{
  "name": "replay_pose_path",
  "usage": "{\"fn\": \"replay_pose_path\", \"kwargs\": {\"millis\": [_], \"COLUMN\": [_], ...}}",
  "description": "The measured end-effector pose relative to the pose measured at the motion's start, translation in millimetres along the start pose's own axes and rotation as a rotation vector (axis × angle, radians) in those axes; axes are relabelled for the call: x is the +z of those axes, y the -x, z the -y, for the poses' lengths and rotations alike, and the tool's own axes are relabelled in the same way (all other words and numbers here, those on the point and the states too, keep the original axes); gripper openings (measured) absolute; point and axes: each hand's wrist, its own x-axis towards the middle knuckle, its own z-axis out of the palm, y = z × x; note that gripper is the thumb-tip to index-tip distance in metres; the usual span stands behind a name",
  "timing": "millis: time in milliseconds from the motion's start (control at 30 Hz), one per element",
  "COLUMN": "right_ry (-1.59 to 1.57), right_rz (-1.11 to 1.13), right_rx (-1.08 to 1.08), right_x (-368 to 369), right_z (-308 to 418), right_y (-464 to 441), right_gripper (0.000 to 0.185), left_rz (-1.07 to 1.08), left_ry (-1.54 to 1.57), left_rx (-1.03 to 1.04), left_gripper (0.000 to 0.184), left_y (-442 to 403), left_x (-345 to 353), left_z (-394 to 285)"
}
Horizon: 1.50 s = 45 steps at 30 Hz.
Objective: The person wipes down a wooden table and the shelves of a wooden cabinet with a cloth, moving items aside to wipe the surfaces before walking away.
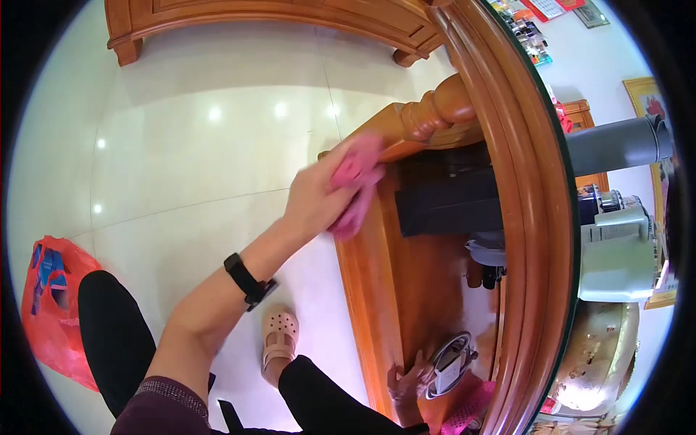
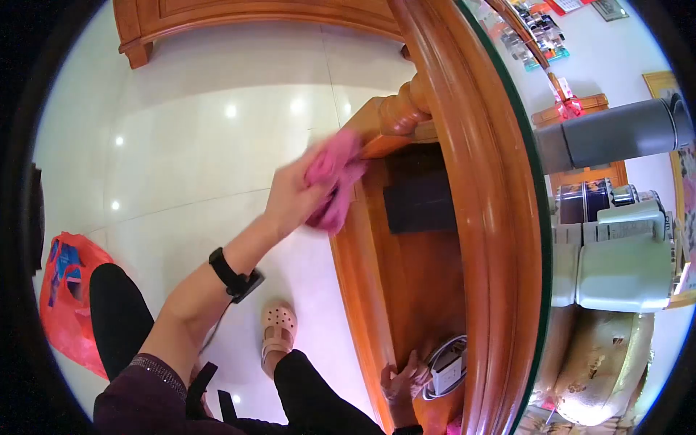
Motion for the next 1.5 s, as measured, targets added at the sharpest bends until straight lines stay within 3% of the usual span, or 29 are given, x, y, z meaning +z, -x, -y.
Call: {"fn": "replay_pose_path", "kwargs": {"millis": [67, 133, 267, 333, 400, 533, 600, 667, 733, 767, 800, 900, 967, 1000, 1033, 1133, 1200, 1300, 1433, 1500], "right_ry": [-0.016, 0.0, 0.038, 0.038, 0.052, 0.041, 0.006, 0.047, 0.1, 0.017, -0.067, 0.002, 0.038, 0.051, 0.044, 0.013, 0.03, 0.045, 0.023, 0.057], "right_rz": [0.017, -0.001, 0.047, 0.025, 0.043, 0.016, 0.294, 0.349, -0.037, 0.044, 0.124, 0.075, 0.054, 0.037, 0.082, 0.024, 0.035, 0.051, 0.045, 0.029], "right_rx": [0.004, -0.013, 0.043, 0.032, 0.002, -0.034, 0.074, 0.06, -0.042, 0.041, 0.122, 0.11, 0.088, 0.061, 0.083, 0.029, 0.046, 0.052, 0.018, 0.009], "right_x": [4, 2, 11, 10, -1, 2, 7, 9, 14, 16, 20, 16, 9, 9, 7, 1, 3, 5, 3, -4], "right_z": [-2, -2, -5, -5, -6, -9, -15, -19, -7, -7, -7, 5, 6, 6, 6, 5, 4, 5, 4, 9], "right_y": [4, 2, 13, 15, 19, 13, 19, 20, 5, 9, 12, 7, 6, 8, 9, 6, 5, 9, 6, 4], "right_gripper": [0.065, 0.065, 0.069, 0.067, 0.062, 0.057, 0.063, 0.049, 0.071, 0.072, 0.072, 0.069, 0.069, 0.071, 0.07, 0.067, 0.066, 0.065, 0.066, 0.067], "left_rz": [0.064, -0.063, -0.312, -0.014, -0.028, -0.102, -0.147, -0.087, -0.046, -0.026, -0.028, 0.041, 0.107, 0.233, 0.058, 0.042, 0.122, 0.247, 0.251, 0.307], "left_ry": [-0.087, -0.263, -0.325, -0.217, -0.209, -0.133, -0.224, -0.323, -0.25, -0.27, -0.24, -0.225, -0.321, -0.235, -0.104, -0.18, -0.543, -0.774, -0.604, -0.911], "left_rx": [0.109, 0.55, 0.654, 0.35, 0.292, 0.29, 0.338, 0.382, 0.409, 0.403, 0.455, 0.513, 0.494, 0.277, 0.166, 0.014, -0.286, -0.302, -0.265, -0.218], "left_gripper": [0.054, 0.064, 0.073, 0.098, 0.067, 0.069, 0.076, 0.079, 0.079, 0.079, 0.074, 0.06, 0.051, 0.041, 0.033, 0.038, 0.05, 0.058, 0.057, 0.054], "left_y": [-40, -87, -104, -102, -105, -97, -91, -93, -92, -92, -94, -88, -95, -89, -84, -58, -42, 7, 42, 35], "left_x": [0, 28, 62, 51, 55, 56, 56, 52, 44, 42, 40, 22, 23, 17, 24, 20, 17, 17, 27, 29], "left_z": [-72, -74, -62, -63, -38, -38, -37, -35, -45, -49, -52, -43, 7, 9, 19, 72, 97, 135, 110, 106]}}
